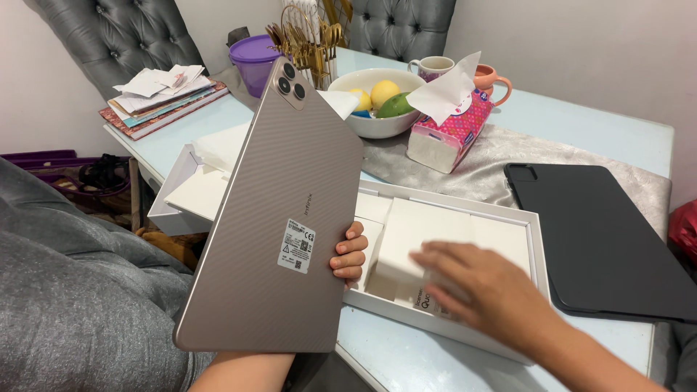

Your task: The person unboxes a new tablet, removes the tablet from its protective sleeve, and attaches a black folio case. They handle the tablet, case, charging cable, and power adapter, then place the items on the table and carry them to another room.

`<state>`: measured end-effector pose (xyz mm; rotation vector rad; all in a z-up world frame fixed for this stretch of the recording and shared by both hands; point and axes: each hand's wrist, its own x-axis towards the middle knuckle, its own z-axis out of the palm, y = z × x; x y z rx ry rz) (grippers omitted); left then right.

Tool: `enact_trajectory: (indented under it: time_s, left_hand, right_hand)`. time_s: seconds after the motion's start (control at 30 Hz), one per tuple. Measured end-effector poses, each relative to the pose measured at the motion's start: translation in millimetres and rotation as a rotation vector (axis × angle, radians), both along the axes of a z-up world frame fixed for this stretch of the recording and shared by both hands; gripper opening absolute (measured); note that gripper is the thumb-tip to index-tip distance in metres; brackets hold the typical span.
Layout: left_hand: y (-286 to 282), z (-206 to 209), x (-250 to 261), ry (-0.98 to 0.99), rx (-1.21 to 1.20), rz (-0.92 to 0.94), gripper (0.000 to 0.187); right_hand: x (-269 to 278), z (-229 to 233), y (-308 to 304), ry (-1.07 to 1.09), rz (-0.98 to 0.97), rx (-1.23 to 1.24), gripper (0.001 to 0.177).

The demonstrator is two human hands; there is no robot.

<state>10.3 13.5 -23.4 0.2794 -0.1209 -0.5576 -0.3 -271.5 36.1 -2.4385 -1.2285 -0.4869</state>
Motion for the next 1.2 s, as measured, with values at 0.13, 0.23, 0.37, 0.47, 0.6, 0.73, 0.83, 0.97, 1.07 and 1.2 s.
enact_trajectory:
  time_s: [0.13,0.23,0.37,0.47,0.6,0.73,0.83,0.97,1.07,1.2]
  left_hand:
    - [6,14,-14,0.05,0.135,0.142,0.061]
    - [14,23,-29,0.111,0.215,0.245,0.06]
    - [20,28,-33,0.066,0.145,0.269,0.066]
    - [30,26,-35,0.039,0.164,0.253,0.071]
    - [35,21,-32,0.007,0.136,0.217,0.073]
    - [34,22,-34,0.049,0.15,0.268,0.072]
    - [29,23,-41,0.085,0.137,0.313,0.069]
    - [25,24,-41,0.14,0.151,0.366,0.068]
    - [28,22,-38,0.09,0.127,0.323,0.068]
    - [32,16,-29,0.018,0.1,0.256,0.07]
  right_hand:
    - [27,26,-6,-0.155,-0.082,0.039,0.052]
    - [65,48,-8,-0.332,-0.193,-0.001,0.049]
    - [124,72,-12,-0.506,-0.189,0.007,0.032]
    - [163,76,-15,-0.477,-0.248,-0.003,0.025]
    - [201,71,-18,-0.437,-0.286,-0.002,0.023]
    - [212,76,-13,-0.4,-0.317,-0.002,0.021]
    - [198,83,-6,-0.436,-0.302,0.021,0.019]
    - [167,85,9,-0.684,-0.258,0.02,0.023]
    - [145,76,26,-1.068,-0.175,-0.007,0.024]
    - [92,6,60,-0.466,0.599,-0.274,0.027]
